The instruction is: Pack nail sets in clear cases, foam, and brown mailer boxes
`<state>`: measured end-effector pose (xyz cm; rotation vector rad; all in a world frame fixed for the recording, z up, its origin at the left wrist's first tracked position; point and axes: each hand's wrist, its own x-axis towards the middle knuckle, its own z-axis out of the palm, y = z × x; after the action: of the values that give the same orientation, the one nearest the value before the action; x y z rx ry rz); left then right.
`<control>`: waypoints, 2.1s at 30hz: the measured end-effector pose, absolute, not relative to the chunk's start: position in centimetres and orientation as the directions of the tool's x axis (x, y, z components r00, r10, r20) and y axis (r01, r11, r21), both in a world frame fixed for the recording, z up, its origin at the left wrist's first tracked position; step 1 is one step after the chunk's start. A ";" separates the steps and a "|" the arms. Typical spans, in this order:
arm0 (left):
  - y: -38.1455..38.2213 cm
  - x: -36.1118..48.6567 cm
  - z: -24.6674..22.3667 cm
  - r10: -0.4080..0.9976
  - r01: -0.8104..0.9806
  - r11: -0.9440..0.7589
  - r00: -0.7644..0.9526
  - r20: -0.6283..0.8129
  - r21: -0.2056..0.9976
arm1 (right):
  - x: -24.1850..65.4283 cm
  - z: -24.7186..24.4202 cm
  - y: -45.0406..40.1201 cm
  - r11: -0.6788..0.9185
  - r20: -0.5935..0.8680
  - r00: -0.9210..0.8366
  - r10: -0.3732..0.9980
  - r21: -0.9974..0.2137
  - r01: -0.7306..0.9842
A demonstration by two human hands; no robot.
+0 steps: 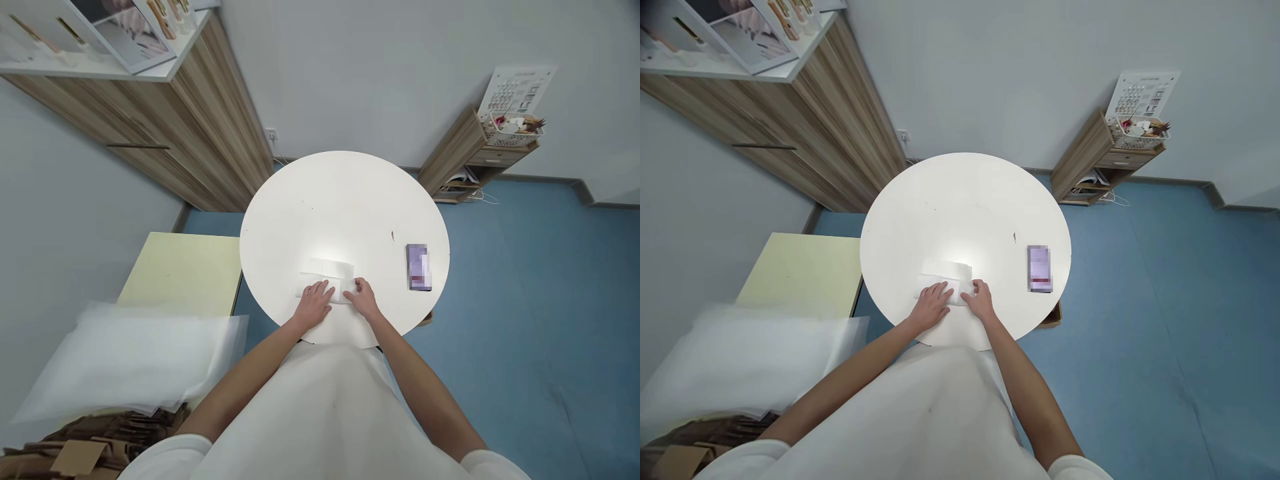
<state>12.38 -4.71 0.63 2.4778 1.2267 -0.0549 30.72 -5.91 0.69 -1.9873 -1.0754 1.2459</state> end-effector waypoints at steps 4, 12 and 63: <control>-6.2 11.9 0.7 0.701 0.729 -0.620 0.680 -0.214 0.289 | 30.3 0.5 -8.3 -0.633 -0.561 0.319 0.764 -0.747 0.202; -7.8 12.3 0.1 0.667 0.723 -0.659 0.689 -0.284 0.207 | 29.8 -0.3 -10.9 -0.652 -0.597 0.290 0.748 -0.741 0.159; -7.3 9.4 -0.4 0.713 0.333 0.684 -0.117 -0.691 0.649 | 26.2 1.6 -9.3 -0.180 -0.486 -0.079 0.870 -0.463 0.868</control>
<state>9.37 -7.31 -0.42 0.8477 1.7163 0.4010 26.22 -9.35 1.57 -2.1300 -2.0093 1.1289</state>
